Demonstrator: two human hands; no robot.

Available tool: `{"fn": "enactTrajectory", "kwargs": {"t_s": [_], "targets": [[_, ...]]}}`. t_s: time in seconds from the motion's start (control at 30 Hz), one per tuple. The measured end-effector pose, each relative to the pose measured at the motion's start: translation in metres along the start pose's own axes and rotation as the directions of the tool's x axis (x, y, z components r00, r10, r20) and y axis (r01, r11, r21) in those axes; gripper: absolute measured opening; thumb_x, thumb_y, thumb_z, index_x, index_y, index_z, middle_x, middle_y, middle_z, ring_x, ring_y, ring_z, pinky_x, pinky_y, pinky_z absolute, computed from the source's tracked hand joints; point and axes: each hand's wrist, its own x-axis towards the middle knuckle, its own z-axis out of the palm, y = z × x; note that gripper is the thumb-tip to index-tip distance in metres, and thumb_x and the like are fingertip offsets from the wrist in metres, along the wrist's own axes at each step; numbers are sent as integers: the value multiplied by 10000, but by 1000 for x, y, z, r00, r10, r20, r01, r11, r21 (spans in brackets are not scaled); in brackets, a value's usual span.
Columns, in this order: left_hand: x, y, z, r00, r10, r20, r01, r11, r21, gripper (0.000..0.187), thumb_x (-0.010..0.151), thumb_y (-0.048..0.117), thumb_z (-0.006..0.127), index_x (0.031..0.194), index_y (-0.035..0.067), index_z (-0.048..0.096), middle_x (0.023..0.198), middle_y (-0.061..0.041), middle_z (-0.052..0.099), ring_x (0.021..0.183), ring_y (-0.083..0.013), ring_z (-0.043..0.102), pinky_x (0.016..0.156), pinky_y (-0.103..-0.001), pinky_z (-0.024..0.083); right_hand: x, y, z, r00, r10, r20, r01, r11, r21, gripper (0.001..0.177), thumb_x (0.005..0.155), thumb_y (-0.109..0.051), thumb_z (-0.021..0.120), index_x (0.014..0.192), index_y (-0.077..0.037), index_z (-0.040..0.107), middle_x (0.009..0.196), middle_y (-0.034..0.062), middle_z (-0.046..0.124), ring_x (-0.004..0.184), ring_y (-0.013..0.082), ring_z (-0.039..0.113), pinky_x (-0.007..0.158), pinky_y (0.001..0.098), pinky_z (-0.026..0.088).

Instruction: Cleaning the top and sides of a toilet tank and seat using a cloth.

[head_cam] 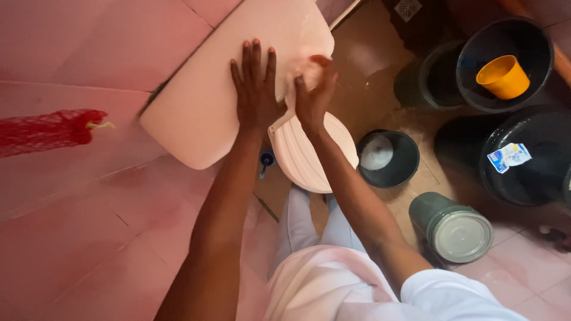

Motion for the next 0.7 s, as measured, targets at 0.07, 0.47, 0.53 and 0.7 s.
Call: {"fn": "enactTrajectory", "kwargs": {"t_s": [0.07,0.47,0.53,0.7], "targets": [[10,7,-27,992,-28,122,32,999,-33,1091,852,550,751,1669,100,186,1720,-211,69,1603,-400,61,1265,-680,106,8,10,3,998,-44,45,49,990,-130,401,873,-78,732,1249,-115,598,1335,153,538,1282,368,534,1056,481,485],[3,-3,-20,998,-3,60,20,960,-279,1150,827,558,766,1630,49,120,1696,-206,103,1585,-384,65,1256,-680,62,53,57,35,986,-113,120,158,859,-486,265,1007,-75,683,1259,-158,672,1485,232,445,1344,402,471,1097,556,482],[1,-8,-20,998,1,57,19,934,-358,1157,811,503,779,1629,35,109,1700,-191,130,1593,-370,91,1269,-674,62,38,37,35,968,-157,197,243,792,-561,222,1006,-87,690,1202,-190,703,1490,183,480,1360,369,473,1140,556,464],[-18,-27,19,985,-27,-169,-92,749,-656,846,944,42,597,1679,81,181,1755,-180,199,1650,-407,183,1383,-540,221,8,3,18,847,-222,484,417,842,-344,313,980,-131,738,1284,-172,675,1546,184,439,1495,419,334,1242,631,297]]}}
